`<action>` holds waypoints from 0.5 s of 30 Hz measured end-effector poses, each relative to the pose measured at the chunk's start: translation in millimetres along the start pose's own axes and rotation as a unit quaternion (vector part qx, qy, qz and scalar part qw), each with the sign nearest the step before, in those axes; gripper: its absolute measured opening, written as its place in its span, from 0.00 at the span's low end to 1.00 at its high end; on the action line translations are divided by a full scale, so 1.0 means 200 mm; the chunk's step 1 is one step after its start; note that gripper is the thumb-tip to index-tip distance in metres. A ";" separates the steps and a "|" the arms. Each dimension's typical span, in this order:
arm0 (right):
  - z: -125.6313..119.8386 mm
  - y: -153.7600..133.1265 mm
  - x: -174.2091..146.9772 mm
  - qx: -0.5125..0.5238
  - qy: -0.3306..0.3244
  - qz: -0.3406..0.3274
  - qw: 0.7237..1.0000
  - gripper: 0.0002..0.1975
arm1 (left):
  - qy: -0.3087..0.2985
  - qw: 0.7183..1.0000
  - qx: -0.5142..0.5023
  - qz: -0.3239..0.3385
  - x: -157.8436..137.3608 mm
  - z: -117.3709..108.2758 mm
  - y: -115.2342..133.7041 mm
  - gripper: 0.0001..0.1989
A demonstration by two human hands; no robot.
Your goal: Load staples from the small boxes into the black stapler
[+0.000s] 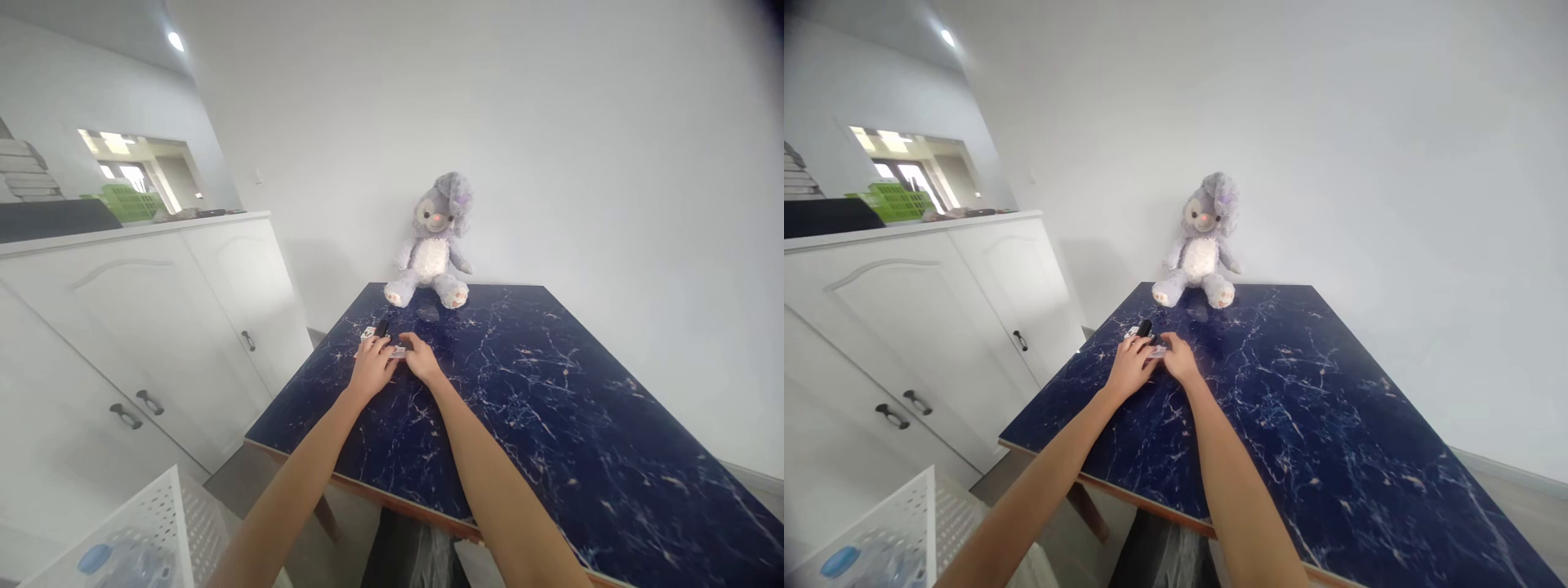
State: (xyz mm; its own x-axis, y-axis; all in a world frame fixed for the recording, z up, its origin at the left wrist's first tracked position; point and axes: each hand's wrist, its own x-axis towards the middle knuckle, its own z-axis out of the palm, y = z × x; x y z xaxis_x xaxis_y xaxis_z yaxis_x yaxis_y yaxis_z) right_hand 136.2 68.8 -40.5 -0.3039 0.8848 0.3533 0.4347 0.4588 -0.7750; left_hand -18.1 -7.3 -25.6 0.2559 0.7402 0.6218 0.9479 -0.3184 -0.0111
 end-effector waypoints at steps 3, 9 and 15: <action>0.01 -0.03 -0.02 -0.013 -0.051 -0.069 0.996 0.20 | 0.017 0.999 0.003 -0.040 -0.02 0.01 -0.02 0.12; 0.02 -0.04 -0.04 -0.042 -0.064 -0.116 0.990 0.16 | 0.069 0.985 -0.084 -0.135 -0.03 0.03 -0.10 0.24; 0.04 -0.01 -0.03 -0.063 -0.044 -0.115 0.990 0.16 | 0.079 0.949 -0.142 -0.269 -0.05 0.04 -0.27 0.22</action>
State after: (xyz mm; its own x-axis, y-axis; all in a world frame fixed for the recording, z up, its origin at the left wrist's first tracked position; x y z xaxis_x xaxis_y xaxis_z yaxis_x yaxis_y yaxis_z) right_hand 130.1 61.1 -45.5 -0.4774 0.7482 0.4607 0.4461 0.6581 -0.6065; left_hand -70.1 7.4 -36.6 -0.3043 0.7498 0.5875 0.8378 -0.0829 0.5397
